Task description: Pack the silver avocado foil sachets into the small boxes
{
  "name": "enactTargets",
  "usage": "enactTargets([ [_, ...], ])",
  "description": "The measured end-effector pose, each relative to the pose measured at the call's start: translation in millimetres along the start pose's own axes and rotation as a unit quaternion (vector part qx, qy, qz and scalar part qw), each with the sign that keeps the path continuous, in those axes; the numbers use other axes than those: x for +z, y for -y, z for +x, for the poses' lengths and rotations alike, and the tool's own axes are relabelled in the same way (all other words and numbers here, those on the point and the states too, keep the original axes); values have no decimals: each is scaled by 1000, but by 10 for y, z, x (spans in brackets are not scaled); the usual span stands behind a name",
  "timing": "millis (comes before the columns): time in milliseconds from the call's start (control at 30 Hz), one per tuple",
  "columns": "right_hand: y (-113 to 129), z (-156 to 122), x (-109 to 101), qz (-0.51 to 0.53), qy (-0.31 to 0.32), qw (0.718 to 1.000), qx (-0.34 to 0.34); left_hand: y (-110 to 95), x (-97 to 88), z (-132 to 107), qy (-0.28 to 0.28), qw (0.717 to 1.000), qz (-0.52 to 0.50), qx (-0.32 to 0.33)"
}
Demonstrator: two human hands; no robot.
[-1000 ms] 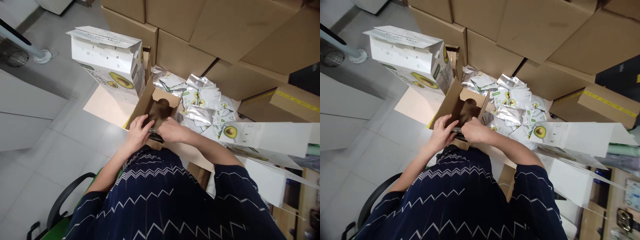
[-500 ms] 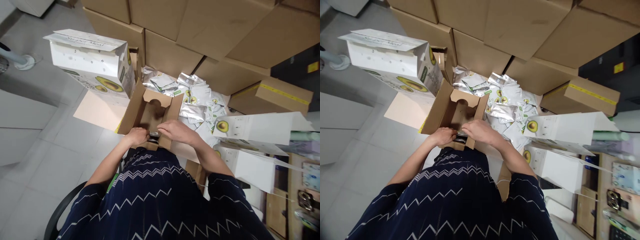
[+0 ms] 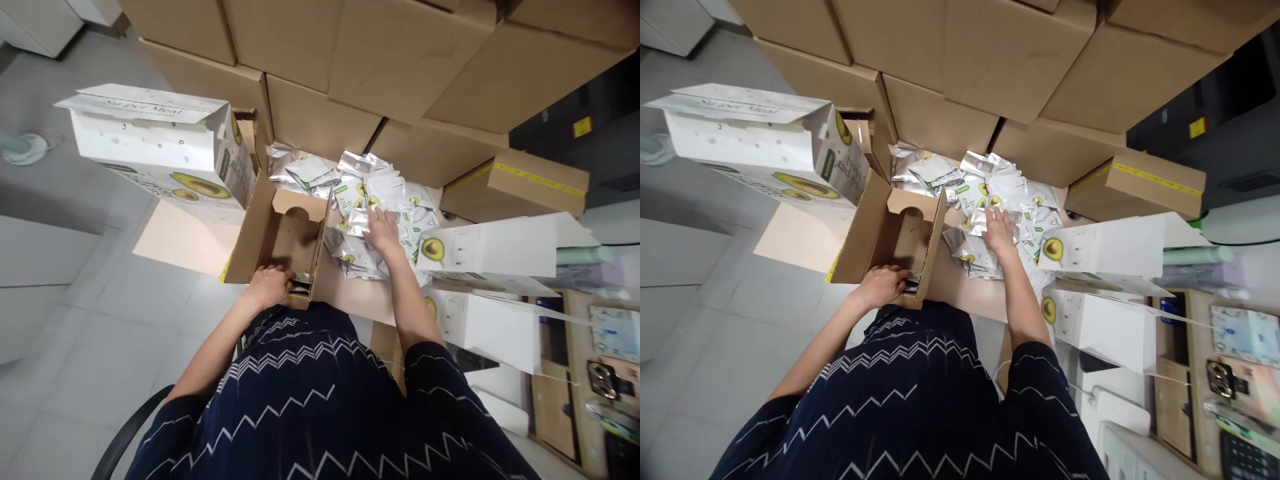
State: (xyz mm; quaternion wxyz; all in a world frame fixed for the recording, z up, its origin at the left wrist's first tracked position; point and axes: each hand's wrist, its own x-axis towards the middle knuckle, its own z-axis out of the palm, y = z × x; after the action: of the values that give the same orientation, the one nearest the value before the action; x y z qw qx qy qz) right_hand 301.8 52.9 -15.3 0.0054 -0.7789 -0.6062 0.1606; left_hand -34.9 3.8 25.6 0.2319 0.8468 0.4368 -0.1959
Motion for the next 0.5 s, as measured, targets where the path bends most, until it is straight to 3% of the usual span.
enactTargets([
  [67, -45, 95, 193, -86, 84, 993, -6, 0, 38, 1, -14, 1000, -1, 3],
  [133, -10, 115, 356, -123, 116, 985, -30, -1, 67, 1, -24, 1000, -3, 5],
  [267, 97, 94, 482, -131, 61, 988, -59, 1, 85, -19, -39, 999, -9, 7],
  [367, 111, 85, 323, -119, 5, 992, -46, 8, 79, -43, -47, 999, -13, 14],
  [500, 93, -47, -255, -9, -166, 986, 4, 12, 66, -64, -60, 998, -6, 29],
])
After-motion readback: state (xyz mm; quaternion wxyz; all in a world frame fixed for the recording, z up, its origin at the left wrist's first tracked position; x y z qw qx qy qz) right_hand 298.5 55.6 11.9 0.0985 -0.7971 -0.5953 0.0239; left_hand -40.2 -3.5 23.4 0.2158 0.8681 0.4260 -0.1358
